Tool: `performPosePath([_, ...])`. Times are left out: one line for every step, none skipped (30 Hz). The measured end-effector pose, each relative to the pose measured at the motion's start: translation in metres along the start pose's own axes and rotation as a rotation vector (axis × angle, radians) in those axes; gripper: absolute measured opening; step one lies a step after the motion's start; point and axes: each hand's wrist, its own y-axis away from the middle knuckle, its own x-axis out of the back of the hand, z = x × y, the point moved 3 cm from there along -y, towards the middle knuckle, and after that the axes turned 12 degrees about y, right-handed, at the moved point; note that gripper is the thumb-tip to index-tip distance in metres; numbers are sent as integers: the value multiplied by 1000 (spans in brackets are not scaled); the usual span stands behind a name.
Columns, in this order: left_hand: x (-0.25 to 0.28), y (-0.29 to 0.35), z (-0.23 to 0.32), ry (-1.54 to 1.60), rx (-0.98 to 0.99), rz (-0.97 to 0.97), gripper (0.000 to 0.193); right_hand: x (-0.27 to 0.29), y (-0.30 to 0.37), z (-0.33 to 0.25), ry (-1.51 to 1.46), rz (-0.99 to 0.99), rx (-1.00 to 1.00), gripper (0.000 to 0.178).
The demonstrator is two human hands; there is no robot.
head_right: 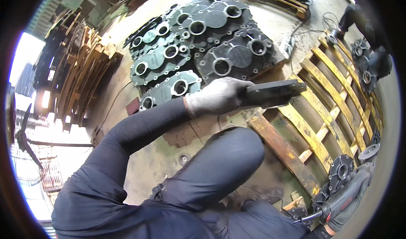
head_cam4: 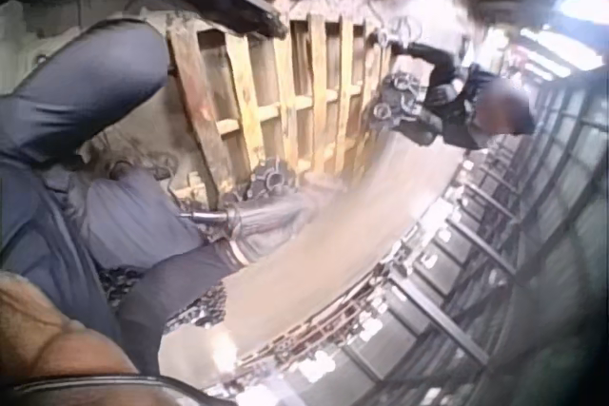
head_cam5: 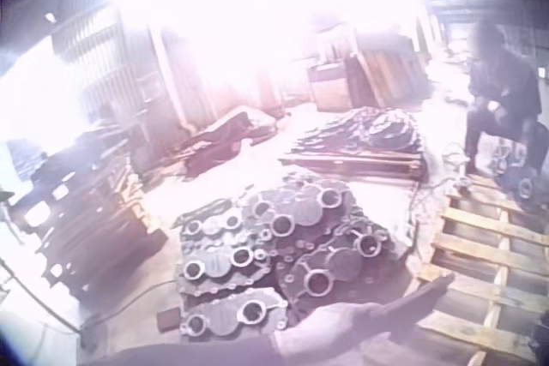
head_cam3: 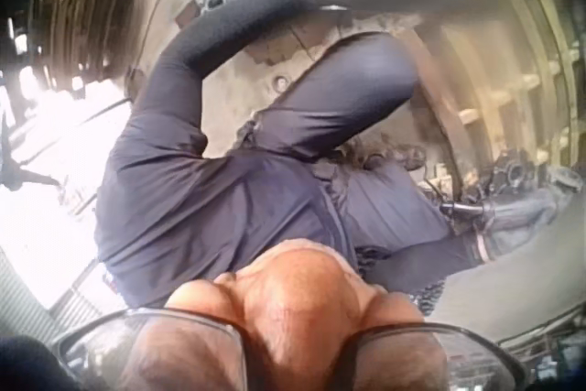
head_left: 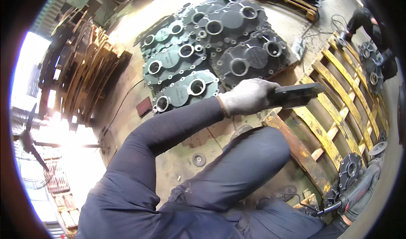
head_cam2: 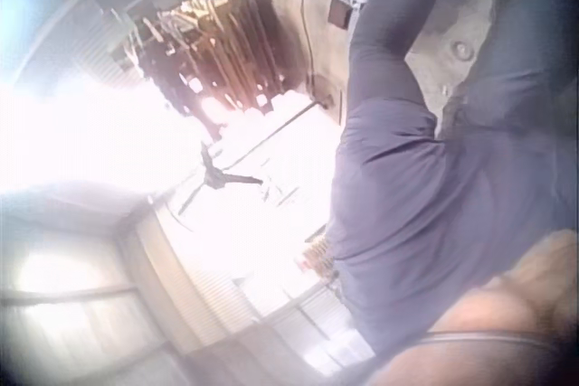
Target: The person uses a handheld angle grinder to smooth the edges and surfaces of metal parts placed on a wooden pallet. The person flips the parts over to work on different sides and moves them to a stack after finishing.
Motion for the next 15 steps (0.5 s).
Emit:
performPosePath([17,15,3,-10,56,-8,32,-1,1,4,152,13,158,42])
performPosePath([30,30,2,-43,117,6,34,-5,2,5,152,5,158,43])
performPosePath([46,44,8,11,184,9,35,-10,3,4,156,-3,156,44])
performPosePath([61,58,12,66,249,9,36,-14,2,7,6,-37,-6,44])
performPosePath([77,72,3,214,360,6,36,-19,4,9,-140,-79,-171,45])
performPosePath([91,86,-4,361,471,5,35,-19,-1,22,-197,-101,-235,46])
performPosePath([103,98,1,382,426,5,35,-12,-13,43,-249,-113,-297,46])
performPosePath([118,111,-6,327,391,38,34,-11,-17,55,-304,-130,-364,47])
performPosePath([129,120,-10,278,394,48,33,-17,-12,46,-190,-133,-284,48])
performPosePath([139,128,-14,229,396,56,32,-25,-13,45,-215,-118,-321,48])
performPosePath([151,140,-18,258,454,75,32,-35,-9,47,-233,-111,-366,49])
performPosePath([158,146,-26,295,490,94,32,-39,-6,47,-248,-90,-392,49])
performPosePath([157,155,-36,514,540,102,33,-39,-6,48,-233,-146,-318,48])
performPosePath([160,162,-36,596,573,114,35,-42,-6,50,-227,-154,-345,48])
performPosePath([168,168,-38,510,627,108,36,-45,-6,50,-219,-161,-372,48])
